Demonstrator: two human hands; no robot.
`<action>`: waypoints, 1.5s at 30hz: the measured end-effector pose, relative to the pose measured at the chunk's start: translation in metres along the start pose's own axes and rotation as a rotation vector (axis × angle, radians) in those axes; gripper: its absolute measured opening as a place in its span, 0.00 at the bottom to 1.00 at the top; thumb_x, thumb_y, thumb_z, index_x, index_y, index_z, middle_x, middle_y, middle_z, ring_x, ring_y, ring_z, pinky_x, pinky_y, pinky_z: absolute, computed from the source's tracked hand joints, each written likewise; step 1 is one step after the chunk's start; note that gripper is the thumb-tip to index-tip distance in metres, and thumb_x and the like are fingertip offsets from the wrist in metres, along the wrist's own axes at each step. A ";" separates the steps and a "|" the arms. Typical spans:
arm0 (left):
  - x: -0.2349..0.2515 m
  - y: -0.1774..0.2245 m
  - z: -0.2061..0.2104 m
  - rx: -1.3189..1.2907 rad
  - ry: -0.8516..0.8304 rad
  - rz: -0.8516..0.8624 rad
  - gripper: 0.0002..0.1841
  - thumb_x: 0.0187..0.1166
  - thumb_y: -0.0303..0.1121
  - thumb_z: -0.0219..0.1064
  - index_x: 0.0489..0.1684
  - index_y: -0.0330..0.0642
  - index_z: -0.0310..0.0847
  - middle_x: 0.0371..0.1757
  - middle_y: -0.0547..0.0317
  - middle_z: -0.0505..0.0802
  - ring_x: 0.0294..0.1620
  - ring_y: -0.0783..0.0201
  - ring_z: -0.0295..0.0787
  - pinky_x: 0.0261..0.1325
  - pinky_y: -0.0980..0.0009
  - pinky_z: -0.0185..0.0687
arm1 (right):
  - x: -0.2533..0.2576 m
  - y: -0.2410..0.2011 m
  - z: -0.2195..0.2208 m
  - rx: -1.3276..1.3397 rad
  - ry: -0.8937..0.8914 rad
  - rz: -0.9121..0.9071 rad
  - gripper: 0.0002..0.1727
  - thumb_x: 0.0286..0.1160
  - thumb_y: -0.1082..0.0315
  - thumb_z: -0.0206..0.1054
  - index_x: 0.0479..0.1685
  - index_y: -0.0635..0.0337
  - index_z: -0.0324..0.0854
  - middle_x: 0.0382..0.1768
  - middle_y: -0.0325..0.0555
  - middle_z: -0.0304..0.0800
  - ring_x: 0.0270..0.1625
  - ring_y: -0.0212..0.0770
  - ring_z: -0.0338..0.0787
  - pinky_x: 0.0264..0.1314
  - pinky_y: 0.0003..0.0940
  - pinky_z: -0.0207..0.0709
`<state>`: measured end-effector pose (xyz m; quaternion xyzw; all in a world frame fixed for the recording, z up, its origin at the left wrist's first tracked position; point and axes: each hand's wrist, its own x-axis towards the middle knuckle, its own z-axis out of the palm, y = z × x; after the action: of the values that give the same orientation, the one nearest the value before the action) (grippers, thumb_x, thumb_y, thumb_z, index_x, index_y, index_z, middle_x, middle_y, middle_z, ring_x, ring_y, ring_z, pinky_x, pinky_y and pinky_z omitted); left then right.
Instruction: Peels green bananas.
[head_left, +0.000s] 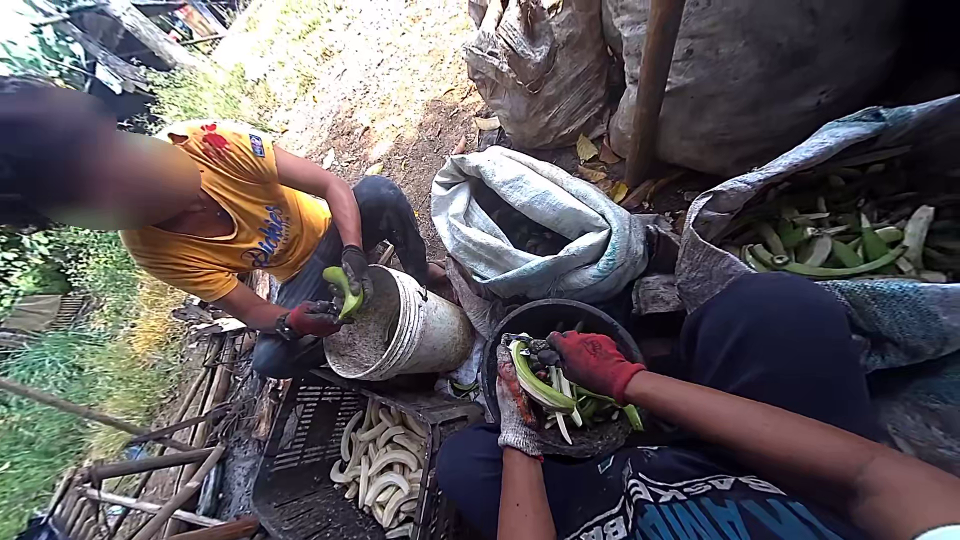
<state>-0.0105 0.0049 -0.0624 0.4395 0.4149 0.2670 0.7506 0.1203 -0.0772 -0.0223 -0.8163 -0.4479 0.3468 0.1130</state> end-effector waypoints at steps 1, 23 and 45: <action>-0.001 -0.004 0.001 0.015 0.036 0.012 0.26 0.95 0.50 0.42 0.67 0.37 0.75 0.38 0.52 0.89 0.32 0.62 0.89 0.36 0.66 0.89 | 0.003 0.000 0.001 0.012 -0.001 0.033 0.22 0.87 0.63 0.56 0.76 0.62 0.73 0.66 0.67 0.85 0.67 0.69 0.87 0.60 0.67 0.78; 0.008 0.000 -0.048 0.308 0.140 0.082 0.25 0.95 0.44 0.46 0.76 0.31 0.72 0.63 0.40 0.88 0.58 0.57 0.90 0.62 0.60 0.87 | -0.006 0.054 -0.003 0.010 -0.181 -0.254 0.16 0.89 0.64 0.58 0.64 0.64 0.81 0.56 0.67 0.89 0.62 0.68 0.88 0.62 0.68 0.75; 0.000 0.017 -0.022 -0.079 0.007 -0.156 0.29 0.95 0.52 0.36 0.56 0.38 0.78 0.32 0.50 0.93 0.27 0.60 0.92 0.28 0.68 0.88 | -0.019 0.044 0.006 0.073 -0.280 -0.506 0.19 0.92 0.56 0.57 0.60 0.63 0.82 0.48 0.63 0.89 0.56 0.64 0.89 0.59 0.67 0.76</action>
<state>-0.0304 0.0226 -0.0532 0.3749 0.4397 0.2255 0.7844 0.1380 -0.1186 -0.0390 -0.6181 -0.6360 0.4326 0.1623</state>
